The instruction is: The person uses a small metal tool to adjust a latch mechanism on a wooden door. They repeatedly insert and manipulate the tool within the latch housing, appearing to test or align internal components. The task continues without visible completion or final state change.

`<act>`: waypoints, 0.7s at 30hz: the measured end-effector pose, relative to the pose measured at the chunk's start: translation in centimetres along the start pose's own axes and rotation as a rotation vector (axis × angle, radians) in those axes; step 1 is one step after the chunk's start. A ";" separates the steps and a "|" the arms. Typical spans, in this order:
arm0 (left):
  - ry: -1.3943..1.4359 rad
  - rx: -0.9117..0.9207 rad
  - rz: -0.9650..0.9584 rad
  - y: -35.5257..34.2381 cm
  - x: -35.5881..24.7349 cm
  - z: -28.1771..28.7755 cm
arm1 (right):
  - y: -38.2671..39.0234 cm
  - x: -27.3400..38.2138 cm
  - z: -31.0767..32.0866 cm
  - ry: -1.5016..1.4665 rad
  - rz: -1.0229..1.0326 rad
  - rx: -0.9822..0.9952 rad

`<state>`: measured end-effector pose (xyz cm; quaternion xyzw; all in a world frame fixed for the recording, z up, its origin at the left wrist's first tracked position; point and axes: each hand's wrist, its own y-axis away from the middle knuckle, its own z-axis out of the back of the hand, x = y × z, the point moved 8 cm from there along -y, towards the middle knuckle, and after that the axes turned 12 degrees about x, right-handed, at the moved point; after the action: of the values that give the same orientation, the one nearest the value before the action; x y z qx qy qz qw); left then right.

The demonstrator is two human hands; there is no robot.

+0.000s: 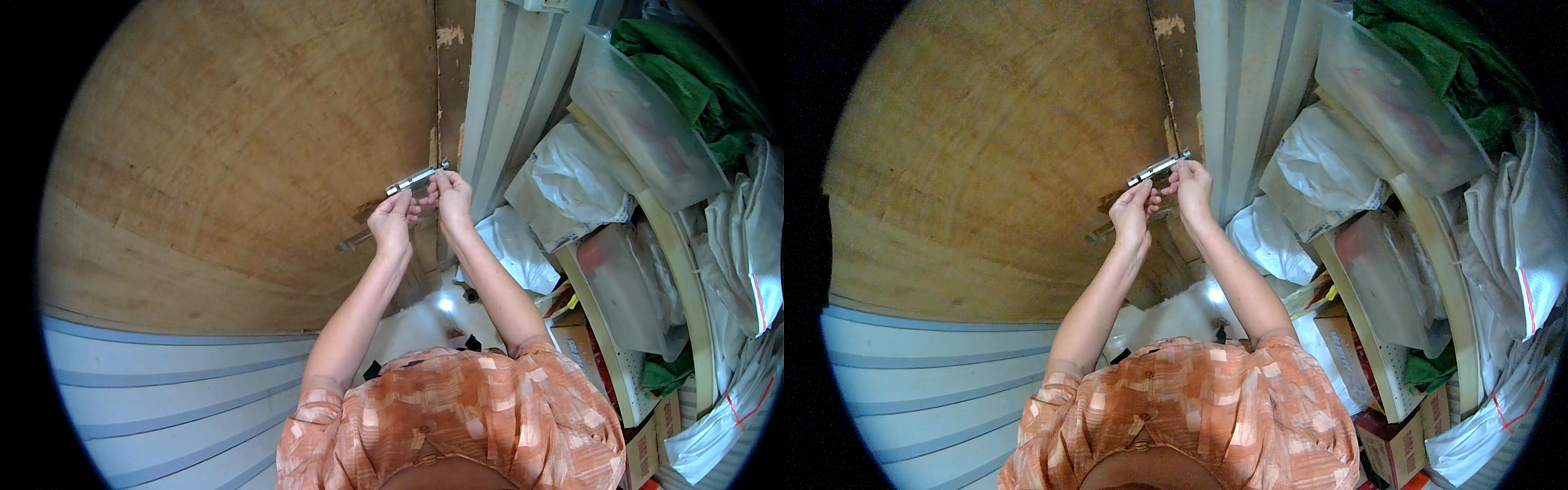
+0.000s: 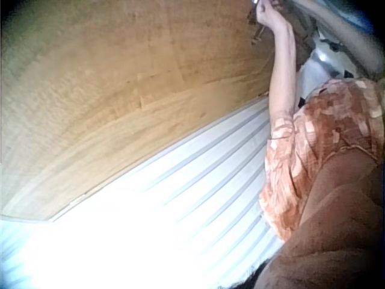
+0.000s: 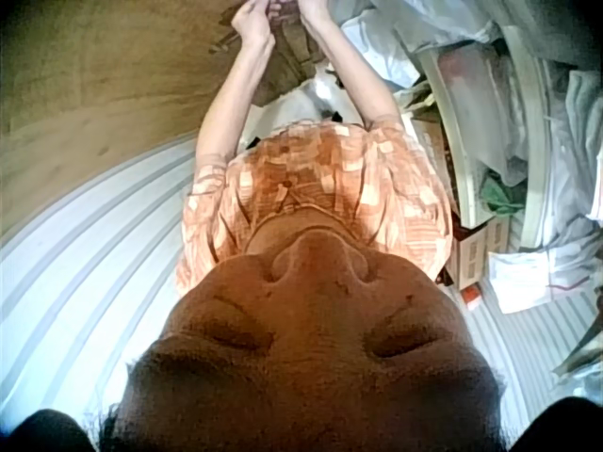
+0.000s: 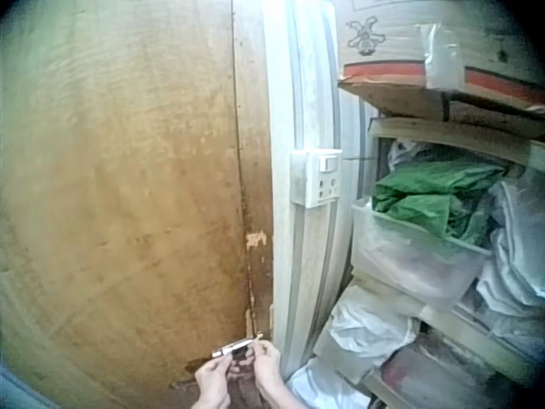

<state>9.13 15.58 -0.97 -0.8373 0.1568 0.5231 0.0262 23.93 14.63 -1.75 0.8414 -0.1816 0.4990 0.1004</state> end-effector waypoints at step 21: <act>-0.187 -0.062 -0.083 0.1 -1.0 -0.1 | 0.3 -0.4 0.0 -0.061 0.032 0.068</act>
<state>8.78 15.66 -0.04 -0.7911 0.1026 0.6018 0.0367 23.63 14.45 -2.04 0.8561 -0.1808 0.4806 0.0581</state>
